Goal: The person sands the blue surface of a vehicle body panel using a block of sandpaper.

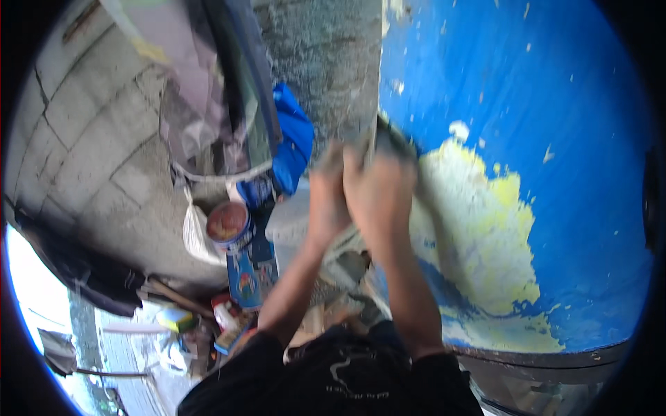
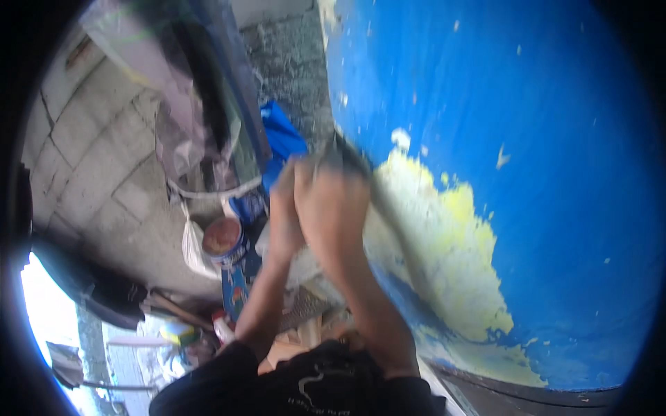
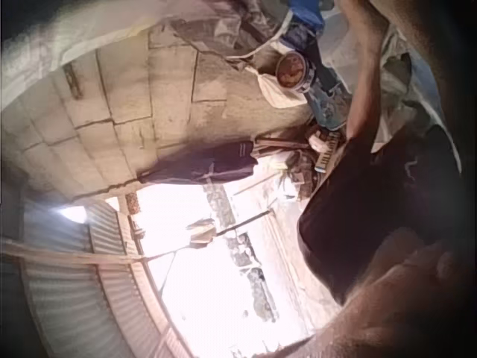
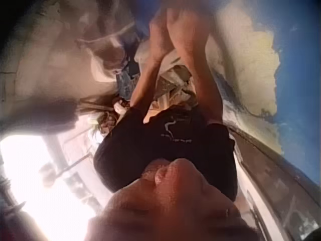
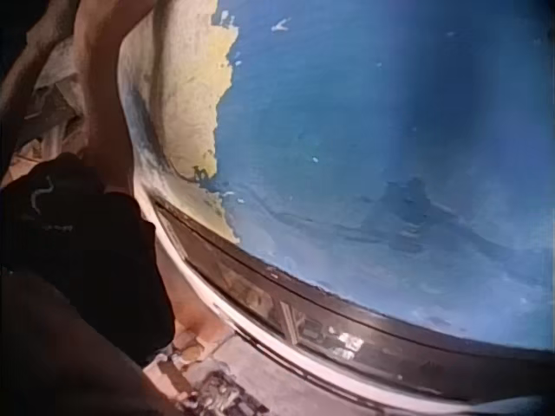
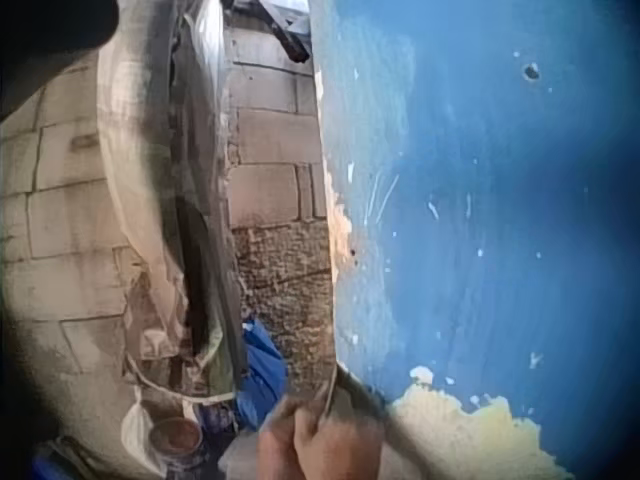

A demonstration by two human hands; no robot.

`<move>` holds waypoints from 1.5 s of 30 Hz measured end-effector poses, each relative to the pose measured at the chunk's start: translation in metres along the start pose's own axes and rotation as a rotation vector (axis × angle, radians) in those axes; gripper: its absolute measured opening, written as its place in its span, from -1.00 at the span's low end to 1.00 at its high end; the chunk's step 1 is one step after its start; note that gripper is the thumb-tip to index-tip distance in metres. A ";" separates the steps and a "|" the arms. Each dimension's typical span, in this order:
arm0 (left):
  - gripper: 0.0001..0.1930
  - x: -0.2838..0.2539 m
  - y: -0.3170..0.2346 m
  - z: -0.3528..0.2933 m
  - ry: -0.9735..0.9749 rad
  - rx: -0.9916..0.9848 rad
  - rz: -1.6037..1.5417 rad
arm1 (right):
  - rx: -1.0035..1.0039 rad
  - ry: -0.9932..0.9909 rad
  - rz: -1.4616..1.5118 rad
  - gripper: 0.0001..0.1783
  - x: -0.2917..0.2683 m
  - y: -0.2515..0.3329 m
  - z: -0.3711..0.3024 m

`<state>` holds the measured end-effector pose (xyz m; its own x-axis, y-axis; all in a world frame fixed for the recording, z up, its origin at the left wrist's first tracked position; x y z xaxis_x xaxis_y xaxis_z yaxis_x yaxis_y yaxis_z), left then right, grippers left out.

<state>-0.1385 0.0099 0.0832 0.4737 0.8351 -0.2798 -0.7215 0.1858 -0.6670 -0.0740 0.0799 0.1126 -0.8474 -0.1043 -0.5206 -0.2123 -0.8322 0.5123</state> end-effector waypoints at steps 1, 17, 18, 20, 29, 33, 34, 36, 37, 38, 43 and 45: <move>-0.65 -0.002 -0.006 -0.020 -0.044 0.096 0.082 | -0.071 -0.108 0.009 -0.80 -0.002 0.002 -0.024; -0.55 -0.005 -0.007 0.013 0.036 0.055 0.006 | 0.028 -0.150 0.123 -0.69 -0.006 -0.005 -0.015; -0.58 -0.006 -0.007 0.009 0.052 -0.015 -0.002 | -0.032 -0.215 0.111 -0.70 -0.012 -0.001 -0.019; -0.60 0.003 -0.013 -0.015 0.063 0.016 0.041 | -0.032 -0.273 0.258 -0.77 -0.021 -0.004 -0.037; -0.63 0.008 -0.013 -0.018 -0.035 0.083 0.014 | 0.065 -0.245 0.340 -0.85 -0.020 -0.008 -0.026; -0.58 -0.003 0.008 0.023 -0.035 -0.025 -0.028 | 0.014 -0.181 0.067 -0.80 -0.003 0.002 0.009; -0.58 -0.003 0.004 0.013 -0.022 -0.021 -0.037 | 0.057 -0.072 0.005 -0.78 0.006 0.002 0.014; -0.54 -0.006 -0.003 -0.019 -0.008 0.110 0.041 | 0.079 -0.076 0.110 -0.74 0.007 -0.004 -0.022; -0.50 0.000 0.001 -0.046 0.063 0.044 0.065 | 0.112 -0.067 0.213 -0.71 0.007 -0.011 -0.053; -0.48 0.002 0.008 -0.076 0.092 -0.049 0.052 | 0.142 0.020 0.275 -0.67 0.015 -0.018 -0.082; -0.49 0.036 0.048 -0.169 0.275 -0.204 0.088 | 0.488 0.317 0.525 -0.64 0.048 -0.101 -0.200; -0.46 0.054 0.046 -0.175 0.356 -0.195 0.059 | 0.620 0.342 0.572 -0.65 0.042 -0.121 -0.217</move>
<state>-0.0578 -0.0269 -0.0839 0.6045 0.6034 -0.5201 -0.6596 0.0130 -0.7515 0.0216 0.0581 -0.1191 -0.7340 -0.6497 -0.1976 -0.1113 -0.1719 0.9788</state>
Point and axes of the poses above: each hand's wrist, its own z-axis towards the middle knuckle, its own x-axis out of the palm, y = z × x, the point moved 8 cm from there along z, towards the middle knuckle, and after that the axes turned 4 degrees about -z, right-handed, at the moved point
